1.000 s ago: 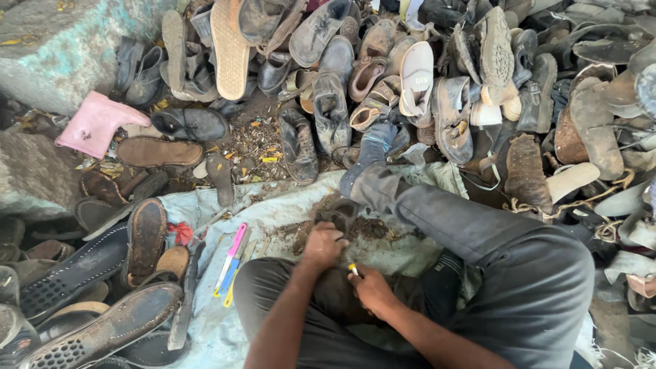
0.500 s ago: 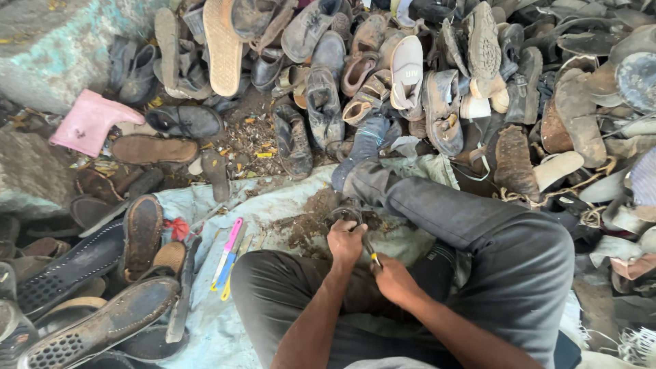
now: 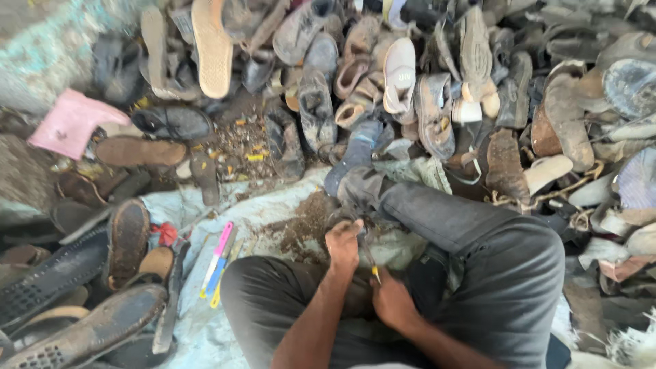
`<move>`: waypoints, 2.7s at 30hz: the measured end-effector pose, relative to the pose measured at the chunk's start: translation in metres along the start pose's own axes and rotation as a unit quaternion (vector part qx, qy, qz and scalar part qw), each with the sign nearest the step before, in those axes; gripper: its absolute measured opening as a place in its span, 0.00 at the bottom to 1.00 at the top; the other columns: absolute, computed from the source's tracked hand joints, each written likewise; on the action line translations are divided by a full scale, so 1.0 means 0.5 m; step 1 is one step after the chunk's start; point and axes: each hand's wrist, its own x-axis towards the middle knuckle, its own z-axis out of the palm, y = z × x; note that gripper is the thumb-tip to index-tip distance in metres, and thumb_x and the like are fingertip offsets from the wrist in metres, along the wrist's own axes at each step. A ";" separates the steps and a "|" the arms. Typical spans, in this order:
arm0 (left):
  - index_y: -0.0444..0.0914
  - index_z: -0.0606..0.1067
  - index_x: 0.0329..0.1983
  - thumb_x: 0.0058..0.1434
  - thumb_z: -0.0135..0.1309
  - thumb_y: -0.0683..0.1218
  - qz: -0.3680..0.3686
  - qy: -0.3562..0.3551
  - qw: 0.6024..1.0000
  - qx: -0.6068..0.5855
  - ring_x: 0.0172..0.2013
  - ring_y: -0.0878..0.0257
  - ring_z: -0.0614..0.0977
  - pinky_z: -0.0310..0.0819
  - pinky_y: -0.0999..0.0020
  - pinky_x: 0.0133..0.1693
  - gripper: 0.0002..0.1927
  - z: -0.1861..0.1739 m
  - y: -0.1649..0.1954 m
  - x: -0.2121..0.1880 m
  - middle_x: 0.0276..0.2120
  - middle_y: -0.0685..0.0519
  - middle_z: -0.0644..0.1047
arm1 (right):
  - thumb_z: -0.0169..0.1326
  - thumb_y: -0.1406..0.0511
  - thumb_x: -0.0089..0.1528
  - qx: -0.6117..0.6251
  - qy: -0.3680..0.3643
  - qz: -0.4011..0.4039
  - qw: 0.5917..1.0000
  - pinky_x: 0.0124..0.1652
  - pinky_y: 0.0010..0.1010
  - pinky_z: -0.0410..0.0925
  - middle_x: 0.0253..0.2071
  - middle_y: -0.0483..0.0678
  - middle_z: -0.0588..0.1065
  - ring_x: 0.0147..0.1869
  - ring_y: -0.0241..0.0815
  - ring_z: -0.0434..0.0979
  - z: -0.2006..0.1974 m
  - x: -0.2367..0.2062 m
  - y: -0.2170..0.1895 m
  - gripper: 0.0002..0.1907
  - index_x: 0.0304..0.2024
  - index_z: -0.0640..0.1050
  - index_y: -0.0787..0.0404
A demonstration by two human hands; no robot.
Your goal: The person is using a small tool to pry apart and repair old shoes while sitting amidst a large pile of footwear. They handle different shoes one at a time, turning them over and applying the tool to the soles.
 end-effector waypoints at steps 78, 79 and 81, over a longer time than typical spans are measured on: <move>0.30 0.79 0.33 0.56 0.61 0.42 0.173 -0.031 0.900 0.398 0.39 0.39 0.78 0.72 0.49 0.43 0.08 -0.053 -0.024 0.074 0.33 0.39 0.79 | 0.56 0.58 0.64 0.001 -0.125 -0.043 0.991 0.37 0.44 0.68 0.30 0.63 0.77 0.37 0.62 0.77 -0.147 0.234 -0.018 0.14 0.45 0.81 0.60; 0.30 0.79 0.33 0.56 0.61 0.41 0.165 -0.032 0.900 0.401 0.38 0.39 0.78 0.72 0.49 0.43 0.08 -0.054 -0.025 0.071 0.33 0.40 0.79 | 0.56 0.57 0.65 -0.006 -0.167 0.010 0.986 0.37 0.44 0.67 0.29 0.64 0.76 0.36 0.62 0.76 -0.153 0.239 -0.023 0.14 0.46 0.80 0.59; 0.30 0.79 0.33 0.56 0.61 0.41 0.161 -0.034 0.900 0.404 0.38 0.39 0.78 0.72 0.49 0.43 0.07 -0.056 -0.026 0.069 0.33 0.40 0.79 | 0.57 0.59 0.66 0.106 -0.202 0.077 0.970 0.34 0.47 0.61 0.32 0.71 0.73 0.30 0.63 0.69 -0.152 0.241 -0.022 0.14 0.44 0.82 0.63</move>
